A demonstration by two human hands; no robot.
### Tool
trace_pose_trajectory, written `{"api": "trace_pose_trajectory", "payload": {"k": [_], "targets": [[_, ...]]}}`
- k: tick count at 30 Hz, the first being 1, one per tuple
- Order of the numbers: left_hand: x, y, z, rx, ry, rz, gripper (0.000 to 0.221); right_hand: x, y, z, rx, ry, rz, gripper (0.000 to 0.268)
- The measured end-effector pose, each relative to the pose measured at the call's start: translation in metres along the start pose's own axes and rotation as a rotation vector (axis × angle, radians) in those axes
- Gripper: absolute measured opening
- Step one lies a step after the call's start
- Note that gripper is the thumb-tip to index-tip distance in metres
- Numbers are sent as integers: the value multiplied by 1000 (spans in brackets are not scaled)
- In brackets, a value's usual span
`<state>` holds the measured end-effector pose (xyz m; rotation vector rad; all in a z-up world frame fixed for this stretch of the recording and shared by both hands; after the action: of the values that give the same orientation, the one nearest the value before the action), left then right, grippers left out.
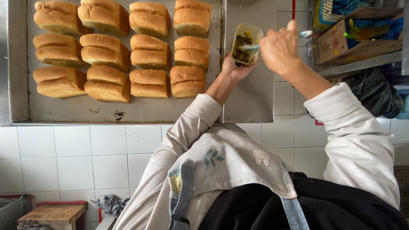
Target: The person spreads a green topping onto slices of bread using a spatula, handling the slices individually on a large metal tray and dipping the tool into a small container.
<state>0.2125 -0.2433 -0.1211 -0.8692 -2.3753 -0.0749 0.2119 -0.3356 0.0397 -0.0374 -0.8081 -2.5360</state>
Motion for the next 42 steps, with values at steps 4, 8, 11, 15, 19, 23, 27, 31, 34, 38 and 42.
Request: {"api": "trace_pose_trajectory", "payload": {"k": [4,8,11,15,19,23,27,31,34,38,42], "targets": [[-3,1,2,8,34,-1,49,0,24,-20,-354,-71,-38,26],[10,1,-1,59,40,-13,52,-1,68,-40,-679,-176,-127,25],[63,-21,13,-66,-28,0,59,4,85,-51,-785,-183,-95,26],[195,-1,30,-1375,-85,-859,40,20,101,-73,-1299,-156,-120,25],[255,30,29,-1983,702,-1438,35,30,85,-95,-1633,-187,-251,22],[259,23,26,-2035,840,-1701,52,46,56,-83,-1489,-28,-324,25],[257,24,35,-2074,884,-1605,45,49,30,-53,-620,341,-175,18],[261,25,42,-2215,882,-1617,49,24,12,-50,-455,238,-184,16],[262,25,46,-2314,842,-1492,51,13,17,-46,-514,275,-114,22],[268,18,55,-2334,745,-1479,47,24,46,-71,-1125,19,-234,22],[276,11,72,-2347,633,-1499,42,40,43,-93,-1712,-66,-357,20]]}}
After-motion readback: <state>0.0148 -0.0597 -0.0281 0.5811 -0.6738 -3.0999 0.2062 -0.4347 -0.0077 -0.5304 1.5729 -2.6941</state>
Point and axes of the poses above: each hand's wrist, its own x-axis away from the middle knuckle, its own z-axis out of the back of the hand, y = z × x, the point moved 3 cm from there along -x, towards the middle knuckle, and after that the axes turned 4 degrees about z, right-handed, at the moved point
